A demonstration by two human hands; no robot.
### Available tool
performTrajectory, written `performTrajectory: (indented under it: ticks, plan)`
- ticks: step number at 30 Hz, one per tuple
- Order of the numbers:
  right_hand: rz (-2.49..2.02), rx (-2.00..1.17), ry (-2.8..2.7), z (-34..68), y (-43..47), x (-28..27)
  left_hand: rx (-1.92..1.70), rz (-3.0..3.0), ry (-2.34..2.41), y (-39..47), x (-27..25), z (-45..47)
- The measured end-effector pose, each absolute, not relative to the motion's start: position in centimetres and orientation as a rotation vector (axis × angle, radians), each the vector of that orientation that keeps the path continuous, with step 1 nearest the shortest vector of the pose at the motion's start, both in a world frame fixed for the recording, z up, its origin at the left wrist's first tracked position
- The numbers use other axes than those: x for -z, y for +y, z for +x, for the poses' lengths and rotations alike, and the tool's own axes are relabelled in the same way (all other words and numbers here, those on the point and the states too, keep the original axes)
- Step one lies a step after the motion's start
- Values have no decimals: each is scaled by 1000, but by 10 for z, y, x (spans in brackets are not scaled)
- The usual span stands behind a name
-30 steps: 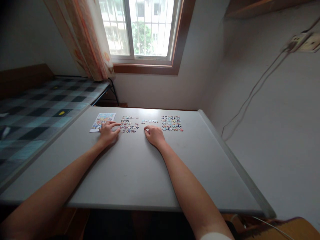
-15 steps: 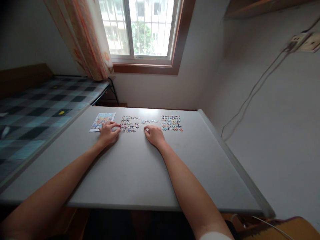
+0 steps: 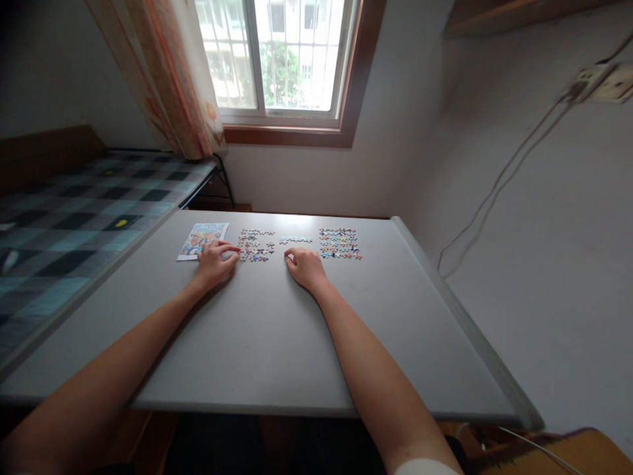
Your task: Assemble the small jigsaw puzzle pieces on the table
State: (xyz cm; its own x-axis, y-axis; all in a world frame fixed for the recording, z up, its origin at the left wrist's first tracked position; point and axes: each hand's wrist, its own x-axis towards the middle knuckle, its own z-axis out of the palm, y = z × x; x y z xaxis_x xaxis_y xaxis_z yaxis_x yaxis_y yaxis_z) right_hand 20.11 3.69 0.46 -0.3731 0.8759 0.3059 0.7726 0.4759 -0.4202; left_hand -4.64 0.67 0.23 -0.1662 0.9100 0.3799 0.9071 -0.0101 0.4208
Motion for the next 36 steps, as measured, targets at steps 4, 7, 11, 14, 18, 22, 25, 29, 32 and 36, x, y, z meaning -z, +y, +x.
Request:
performTrajectory:
  ticks: [4, 7, 11, 14, 18, 22, 25, 29, 32, 36]
  plan:
    - [-1365, -284, -2244, 201, 37, -5, -923, 2018, 2211, 6, -3, -46]
    - [-1371, -285, -2243, 201, 37, -5, -931, 2014, 2214, 7, -3, -46]
    - [-1375, -291, -2240, 201, 37, -5, -934, 2017, 2211, 7, -2, -46]
    - [-1371, -294, -2237, 201, 37, -4, -936, 2013, 2211, 7, -2, -46]
    - [-1368, -288, -2235, 201, 38, -3, -929, 2015, 2216, 8, 0, -47]
    - [-1366, -281, -2240, 201, 38, -3, -934, 2006, 2230, 9, 0, -48]
    - [-1365, -276, -2238, 201, 38, -3, -931, 1984, 2246, 9, 0, -48]
    - [-1354, -274, -2234, 202, 38, -2, -915, 1995, 2237, 9, 0, -48]
    - [-1356, -273, -2234, 202, 38, -3, -916, 2003, 2239, 9, -1, -48]
    - [-1356, -274, -2234, 202, 38, -3, -915, 2009, 2235, 8, 0, -48]
